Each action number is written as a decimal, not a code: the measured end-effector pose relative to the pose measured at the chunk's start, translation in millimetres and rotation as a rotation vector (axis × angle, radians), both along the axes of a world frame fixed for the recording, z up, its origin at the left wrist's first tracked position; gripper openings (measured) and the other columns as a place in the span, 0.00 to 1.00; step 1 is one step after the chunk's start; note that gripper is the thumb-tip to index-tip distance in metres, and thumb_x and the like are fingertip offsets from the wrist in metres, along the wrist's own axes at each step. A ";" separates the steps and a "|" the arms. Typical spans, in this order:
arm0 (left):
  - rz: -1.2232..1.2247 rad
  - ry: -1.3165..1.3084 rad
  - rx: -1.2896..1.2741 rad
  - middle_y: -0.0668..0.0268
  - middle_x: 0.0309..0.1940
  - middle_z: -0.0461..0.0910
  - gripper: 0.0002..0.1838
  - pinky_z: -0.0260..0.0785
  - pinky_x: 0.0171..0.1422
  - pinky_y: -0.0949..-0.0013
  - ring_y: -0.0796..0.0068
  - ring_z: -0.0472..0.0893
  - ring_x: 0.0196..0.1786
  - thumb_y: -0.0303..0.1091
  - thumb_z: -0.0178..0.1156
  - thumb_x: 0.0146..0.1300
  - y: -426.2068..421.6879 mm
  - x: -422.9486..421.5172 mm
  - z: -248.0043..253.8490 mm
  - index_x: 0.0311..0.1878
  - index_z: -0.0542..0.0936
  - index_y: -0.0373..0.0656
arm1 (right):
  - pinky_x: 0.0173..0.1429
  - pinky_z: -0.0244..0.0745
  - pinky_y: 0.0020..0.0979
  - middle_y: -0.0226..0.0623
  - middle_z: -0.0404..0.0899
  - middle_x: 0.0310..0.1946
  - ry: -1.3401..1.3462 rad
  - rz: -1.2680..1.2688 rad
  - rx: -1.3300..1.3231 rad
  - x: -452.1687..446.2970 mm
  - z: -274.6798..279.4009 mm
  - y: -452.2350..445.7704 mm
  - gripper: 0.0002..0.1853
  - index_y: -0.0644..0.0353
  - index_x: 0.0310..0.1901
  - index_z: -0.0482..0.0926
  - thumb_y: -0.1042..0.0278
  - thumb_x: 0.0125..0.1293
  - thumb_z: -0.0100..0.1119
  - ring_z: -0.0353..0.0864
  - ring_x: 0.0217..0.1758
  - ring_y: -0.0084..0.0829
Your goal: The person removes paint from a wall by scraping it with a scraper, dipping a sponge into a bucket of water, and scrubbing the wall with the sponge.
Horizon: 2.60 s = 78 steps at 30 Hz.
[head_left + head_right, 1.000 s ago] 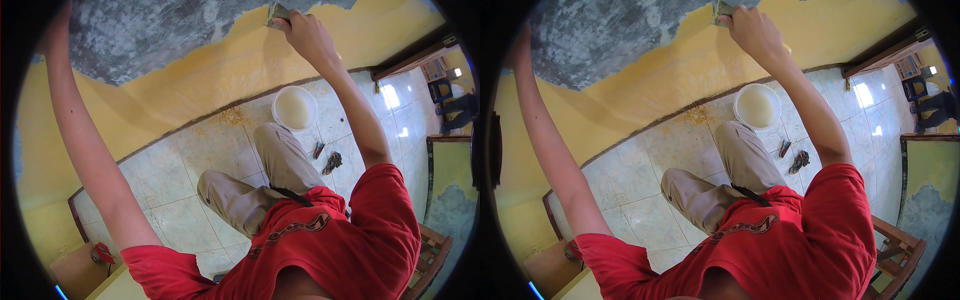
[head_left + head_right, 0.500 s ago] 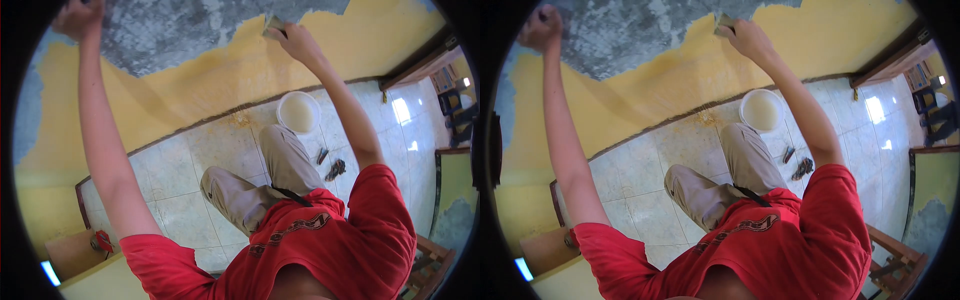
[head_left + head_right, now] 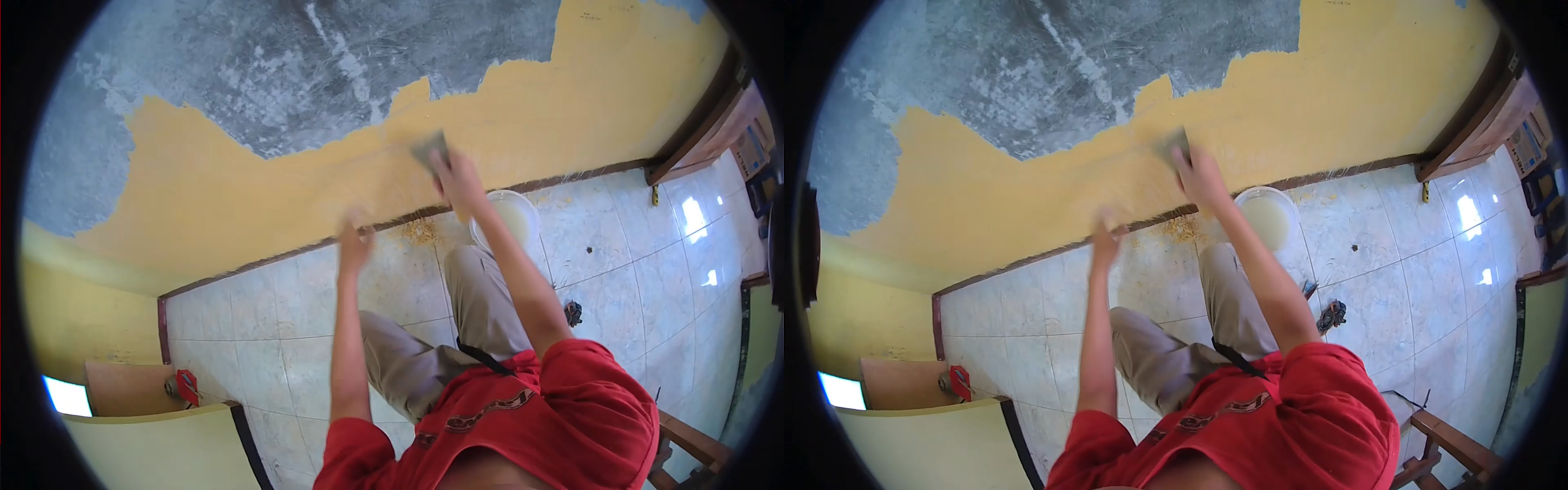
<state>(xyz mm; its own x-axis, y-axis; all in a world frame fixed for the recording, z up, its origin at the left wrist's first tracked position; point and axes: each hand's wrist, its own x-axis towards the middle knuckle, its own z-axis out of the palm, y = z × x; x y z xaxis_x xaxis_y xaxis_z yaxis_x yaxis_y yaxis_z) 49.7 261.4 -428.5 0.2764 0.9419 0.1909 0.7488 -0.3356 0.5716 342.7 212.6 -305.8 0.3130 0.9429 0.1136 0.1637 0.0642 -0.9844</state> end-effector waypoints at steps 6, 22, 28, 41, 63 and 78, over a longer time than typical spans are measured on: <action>-0.455 0.169 -0.916 0.52 0.55 0.81 0.27 0.73 0.61 0.59 0.55 0.81 0.56 0.42 0.66 0.63 -126.5 -34.2 -130.1 0.65 0.75 0.46 | 0.18 0.64 0.30 0.30 0.70 0.11 0.183 -0.287 0.249 5.1 3.3 77.2 0.26 0.58 0.24 0.71 0.46 0.76 0.48 0.70 0.12 0.24; -0.173 0.033 -0.759 0.56 0.46 0.85 0.23 0.75 0.53 0.61 0.60 0.83 0.48 0.47 0.60 0.69 -139.9 -68.6 -85.9 0.61 0.76 0.44 | 0.46 0.75 0.53 0.64 0.80 0.33 -0.392 0.655 -0.352 -145.9 -181.1 -59.3 0.18 0.70 0.38 0.77 0.57 0.64 0.59 0.81 0.41 0.63; -0.050 -0.063 -0.452 0.55 0.44 0.85 0.14 0.75 0.51 0.63 0.61 0.84 0.45 0.39 0.57 0.70 -107.6 -29.7 -98.2 0.50 0.82 0.40 | 0.40 0.74 0.54 0.65 0.79 0.29 -0.457 0.434 -0.160 -150.0 -188.9 -34.7 0.19 0.69 0.38 0.73 0.56 0.69 0.57 0.80 0.35 0.64; -0.133 -0.162 -0.809 0.62 0.52 0.83 0.18 0.74 0.48 0.65 0.70 0.83 0.51 0.41 0.54 0.73 -72.8 43.9 -86.4 0.59 0.77 0.40 | 0.35 0.75 0.51 0.58 0.79 0.25 -0.202 0.228 -0.089 -82.7 -162.5 -18.8 0.16 0.68 0.40 0.72 0.59 0.72 0.53 0.81 0.30 0.56; -0.451 0.270 -0.490 0.54 0.58 0.79 0.24 0.71 0.64 0.61 0.60 0.80 0.58 0.47 0.58 0.69 -33.2 130.5 153.9 0.62 0.76 0.44 | 0.22 0.69 0.29 0.36 0.79 0.18 -0.205 0.211 -0.061 75.5 39.5 19.6 0.14 0.68 0.39 0.77 0.64 0.74 0.51 0.75 0.15 0.23; -0.361 0.525 -0.432 0.54 0.58 0.78 0.25 0.71 0.64 0.55 0.53 0.77 0.60 0.50 0.57 0.67 -50.3 104.3 116.6 0.62 0.75 0.47 | 0.15 0.63 0.27 0.32 0.74 0.16 0.152 0.008 -0.304 48.6 -131.8 -9.0 0.15 0.63 0.35 0.74 0.60 0.77 0.50 0.68 0.11 0.22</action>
<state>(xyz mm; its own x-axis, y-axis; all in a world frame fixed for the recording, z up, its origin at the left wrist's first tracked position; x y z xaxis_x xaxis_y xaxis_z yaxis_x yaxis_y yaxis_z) 154.0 211.1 -311.9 0.5337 0.7371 -0.4146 0.8445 -0.4385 0.3074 391.3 203.5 -437.6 0.2977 0.9288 -0.2205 0.0142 -0.2352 -0.9718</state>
